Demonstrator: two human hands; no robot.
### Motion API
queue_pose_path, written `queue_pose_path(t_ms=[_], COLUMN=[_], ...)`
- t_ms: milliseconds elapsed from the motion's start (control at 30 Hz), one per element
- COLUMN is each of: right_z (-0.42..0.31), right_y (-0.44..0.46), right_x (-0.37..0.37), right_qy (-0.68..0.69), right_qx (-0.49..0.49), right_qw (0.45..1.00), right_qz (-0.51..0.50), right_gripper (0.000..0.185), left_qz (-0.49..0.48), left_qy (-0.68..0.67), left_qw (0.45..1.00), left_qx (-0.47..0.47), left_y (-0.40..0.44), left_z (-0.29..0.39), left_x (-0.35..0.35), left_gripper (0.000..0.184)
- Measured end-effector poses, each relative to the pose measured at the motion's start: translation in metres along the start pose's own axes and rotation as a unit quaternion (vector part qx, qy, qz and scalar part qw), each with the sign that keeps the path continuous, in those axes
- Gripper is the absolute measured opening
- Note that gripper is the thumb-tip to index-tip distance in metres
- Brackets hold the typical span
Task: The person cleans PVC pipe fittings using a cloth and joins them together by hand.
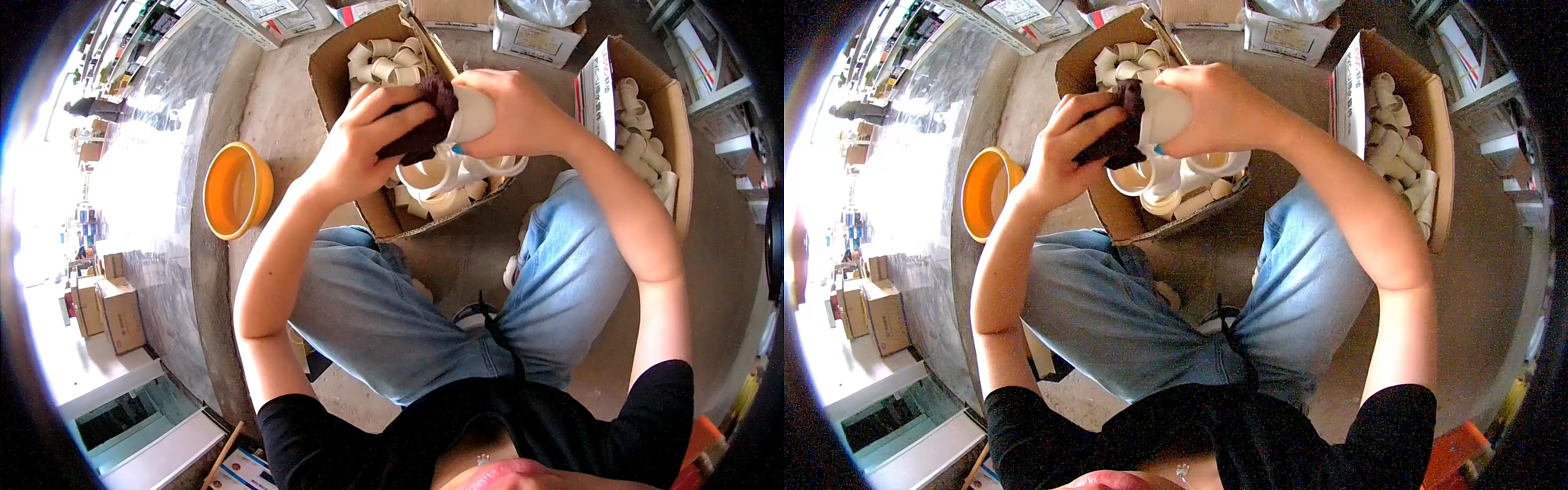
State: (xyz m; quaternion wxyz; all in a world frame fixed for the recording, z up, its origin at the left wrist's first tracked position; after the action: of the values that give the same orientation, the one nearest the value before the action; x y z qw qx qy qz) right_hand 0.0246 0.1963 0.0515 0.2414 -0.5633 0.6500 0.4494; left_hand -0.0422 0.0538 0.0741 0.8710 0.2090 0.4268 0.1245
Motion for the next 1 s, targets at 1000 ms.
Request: queue_pose_path(t_ms=[1000], right_z=[-0.025], right_y=[-0.010], right_x=[0.017], right_qy=[-0.256], right_qx=[-0.130], right_qw=[0.944], right_qz=[0.161], right_gripper=[0.036], left_qz=[0.256], left_qy=[-0.602], left_qw=[0.658], left_qx=[-0.374], left_y=[-0.035], left_z=[-0.056], left_x=[0.048], left_gripper=[0.028])
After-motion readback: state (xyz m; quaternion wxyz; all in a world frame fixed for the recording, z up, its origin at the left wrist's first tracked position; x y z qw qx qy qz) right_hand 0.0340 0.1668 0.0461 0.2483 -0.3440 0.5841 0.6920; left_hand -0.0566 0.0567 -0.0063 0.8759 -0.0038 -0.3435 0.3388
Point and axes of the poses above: each hand's wrist, its own y-axis towards the middle knuckle, its own x-axis out of the palm, z = x × y, the point moved 6 cm from there along y, towards the middle knuckle, and after that the axes turned 14 degrees about -y, right-handed, at the moved point
